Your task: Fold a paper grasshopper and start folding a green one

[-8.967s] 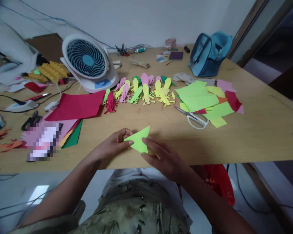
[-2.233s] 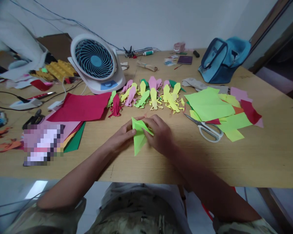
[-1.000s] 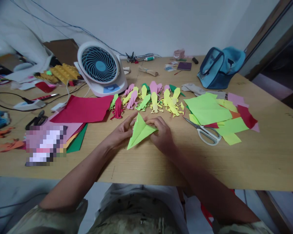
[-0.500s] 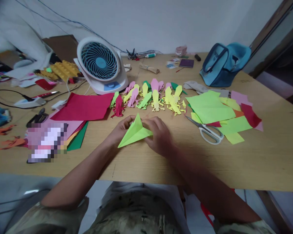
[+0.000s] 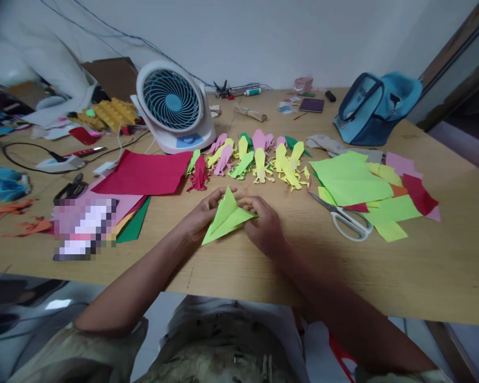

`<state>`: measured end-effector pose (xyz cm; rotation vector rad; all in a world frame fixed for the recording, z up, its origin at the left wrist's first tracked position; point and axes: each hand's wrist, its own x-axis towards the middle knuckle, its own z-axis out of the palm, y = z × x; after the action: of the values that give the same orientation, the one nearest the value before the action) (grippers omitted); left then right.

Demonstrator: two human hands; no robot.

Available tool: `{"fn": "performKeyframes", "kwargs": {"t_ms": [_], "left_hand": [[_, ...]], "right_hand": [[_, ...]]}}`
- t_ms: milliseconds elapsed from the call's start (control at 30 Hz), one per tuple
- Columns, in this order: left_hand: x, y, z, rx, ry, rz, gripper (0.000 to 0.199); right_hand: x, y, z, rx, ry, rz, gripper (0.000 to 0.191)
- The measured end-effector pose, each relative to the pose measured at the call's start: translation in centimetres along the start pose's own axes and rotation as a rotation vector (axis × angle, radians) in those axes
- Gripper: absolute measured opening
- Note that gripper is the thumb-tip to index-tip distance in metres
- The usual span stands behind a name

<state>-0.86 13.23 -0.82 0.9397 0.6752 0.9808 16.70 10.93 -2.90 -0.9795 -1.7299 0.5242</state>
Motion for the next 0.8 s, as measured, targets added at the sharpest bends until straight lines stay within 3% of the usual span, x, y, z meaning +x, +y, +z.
{"fn": "performKeyframes", "kwargs": {"t_ms": [133,433,533,600,700,800], "left_hand": [[0.1,-0.1,-0.3,-0.023,-0.029,-0.05,0.061],[0.6,0.4,-0.7,0.127,0.044,-0.075,0.054],[0.7,0.6,-1.0,0.221,0.063,-0.075,0.05],[0.6,0.6,-1.0,0.278,0.079,-0.057,0.048],[0.3,0.3,-0.6,0.309,0.092,-0.04,0.044],[-0.2,0.0,-0.1,0.32,0.075,-0.043,0.042]], "right_hand": [[-0.2,0.0,0.1,0.014,-0.038,0.035,0.041],[-0.2,0.3,-0.3,-0.075,-0.15,-0.028,0.043],[-0.1,0.2,-0.5,0.017,-0.207,0.072,0.052],[0.0,0.2,-0.5,0.16,-0.214,0.181,0.048],[0.2,0.7,-0.2,0.318,-0.158,0.296,0.041],[0.3,1.4,0.2,0.324,-0.109,0.316,0.042]]}}
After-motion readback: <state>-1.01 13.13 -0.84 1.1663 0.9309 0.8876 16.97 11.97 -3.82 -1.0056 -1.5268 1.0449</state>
